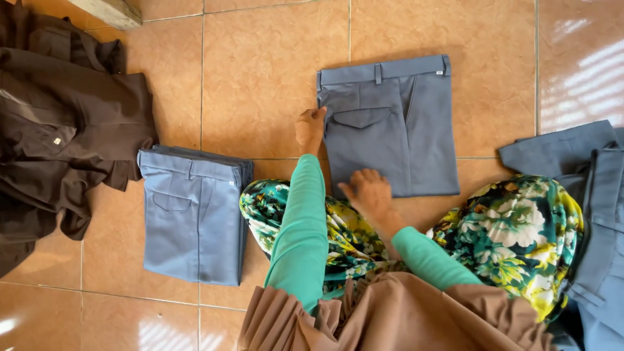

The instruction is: The person sits on a tiled floor and folds multiple pairs of grey trousers by hand. Each pair is laid flat, legs aligned, then folded in thirds and smoothed before being stacked into a neat pile.

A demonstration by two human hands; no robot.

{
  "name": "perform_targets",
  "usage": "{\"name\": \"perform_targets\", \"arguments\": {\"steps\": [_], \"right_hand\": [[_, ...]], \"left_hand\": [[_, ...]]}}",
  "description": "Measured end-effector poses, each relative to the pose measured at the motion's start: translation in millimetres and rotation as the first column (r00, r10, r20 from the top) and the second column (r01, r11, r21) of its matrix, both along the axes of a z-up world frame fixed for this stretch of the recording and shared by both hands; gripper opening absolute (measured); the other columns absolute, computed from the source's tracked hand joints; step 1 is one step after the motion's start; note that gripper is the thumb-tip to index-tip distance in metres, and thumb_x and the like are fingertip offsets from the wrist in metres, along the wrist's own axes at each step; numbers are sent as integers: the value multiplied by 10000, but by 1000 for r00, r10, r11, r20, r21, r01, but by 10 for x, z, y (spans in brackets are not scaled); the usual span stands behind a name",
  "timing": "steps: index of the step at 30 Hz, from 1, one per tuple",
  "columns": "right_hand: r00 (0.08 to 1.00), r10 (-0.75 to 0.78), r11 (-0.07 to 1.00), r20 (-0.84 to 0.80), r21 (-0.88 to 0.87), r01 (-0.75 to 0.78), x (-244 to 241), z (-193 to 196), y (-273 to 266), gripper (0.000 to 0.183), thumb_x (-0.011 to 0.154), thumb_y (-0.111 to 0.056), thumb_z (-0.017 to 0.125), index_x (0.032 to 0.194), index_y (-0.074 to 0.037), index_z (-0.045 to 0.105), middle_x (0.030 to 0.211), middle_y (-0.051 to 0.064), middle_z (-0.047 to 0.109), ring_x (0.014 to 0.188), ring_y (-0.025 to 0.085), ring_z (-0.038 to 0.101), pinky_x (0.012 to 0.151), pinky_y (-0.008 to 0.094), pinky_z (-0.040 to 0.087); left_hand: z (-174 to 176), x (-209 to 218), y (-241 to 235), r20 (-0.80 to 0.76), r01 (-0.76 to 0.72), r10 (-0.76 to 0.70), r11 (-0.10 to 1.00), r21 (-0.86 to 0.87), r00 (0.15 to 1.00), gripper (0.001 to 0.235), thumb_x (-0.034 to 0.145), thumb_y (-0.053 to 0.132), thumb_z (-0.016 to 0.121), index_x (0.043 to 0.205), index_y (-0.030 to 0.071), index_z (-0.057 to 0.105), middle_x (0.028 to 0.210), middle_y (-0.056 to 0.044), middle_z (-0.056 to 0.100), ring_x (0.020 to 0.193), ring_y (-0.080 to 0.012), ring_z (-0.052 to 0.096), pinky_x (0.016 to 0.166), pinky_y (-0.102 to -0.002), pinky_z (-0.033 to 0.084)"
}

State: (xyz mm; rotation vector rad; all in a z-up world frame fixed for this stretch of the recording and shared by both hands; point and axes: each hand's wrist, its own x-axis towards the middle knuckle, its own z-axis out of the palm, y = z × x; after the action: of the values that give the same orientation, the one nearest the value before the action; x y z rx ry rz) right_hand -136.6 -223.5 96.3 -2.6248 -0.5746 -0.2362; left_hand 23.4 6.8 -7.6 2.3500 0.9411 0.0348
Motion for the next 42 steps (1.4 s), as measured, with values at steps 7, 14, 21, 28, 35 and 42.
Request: {"name": "perform_targets", "arguments": {"steps": [7,14,21,28,35,42], "right_hand": [[993,83,970,-79,-222,-99,-35,-666,379,284,843,-446,703,919,-175,659,858,39,618,874,265,650,618,432,516],[810,241,949,-534,302,-84,26,-65,15,206,914,-345,696,941,-143,668,749,58,668,730,323,707,583,469,547],[851,211,940,-480,338,-42,294,-3,-118,212,949,-306,698,1153,-256,728,966,73,732,913,362,723,780,522,579],[886,-429,902,-176,-133,410,912,77,-1574,570,902,-272,816,1420,-190,594,1349,163,545,1157,400,552,830,603,538],[590,-329,807,-738,104,581,762,-284,-1972,839,905,-207,830,1611,-130,384,1182,274,653,1110,425,654,838,556,548],[282,131,440,-950,311,842,329,724,-1278,784,804,-103,828,1500,7,484,1456,231,522,1347,399,486,991,548,458]], "left_hand": [[-75,284,9,-80,-50,46,997,-52,996,402,825,559,710,1057,240,790,929,-11,792,940,-260,770,786,-429,639],[-310,322,97,138,-95,161,914,-395,977,308,810,425,805,1053,236,805,992,-9,801,971,-204,759,788,-322,613],[742,-29,-373,448,-84,102,995,-59,888,450,862,112,768,1289,143,626,1215,-166,586,1199,-377,611,1046,-477,519],[1229,-1559,-1878,152,129,-6,563,-816,988,394,882,607,671,941,225,750,700,-33,739,538,-178,684,576,-276,517],[391,-2248,-2528,-393,-362,95,-239,-901,915,842,942,513,832,1483,59,375,1359,-212,534,1234,-311,606,962,-410,598],[958,-1898,-2382,-317,-246,541,-201,-948,779,818,869,244,888,1483,156,354,1438,-109,401,1415,-363,370,1211,-570,162]]}}
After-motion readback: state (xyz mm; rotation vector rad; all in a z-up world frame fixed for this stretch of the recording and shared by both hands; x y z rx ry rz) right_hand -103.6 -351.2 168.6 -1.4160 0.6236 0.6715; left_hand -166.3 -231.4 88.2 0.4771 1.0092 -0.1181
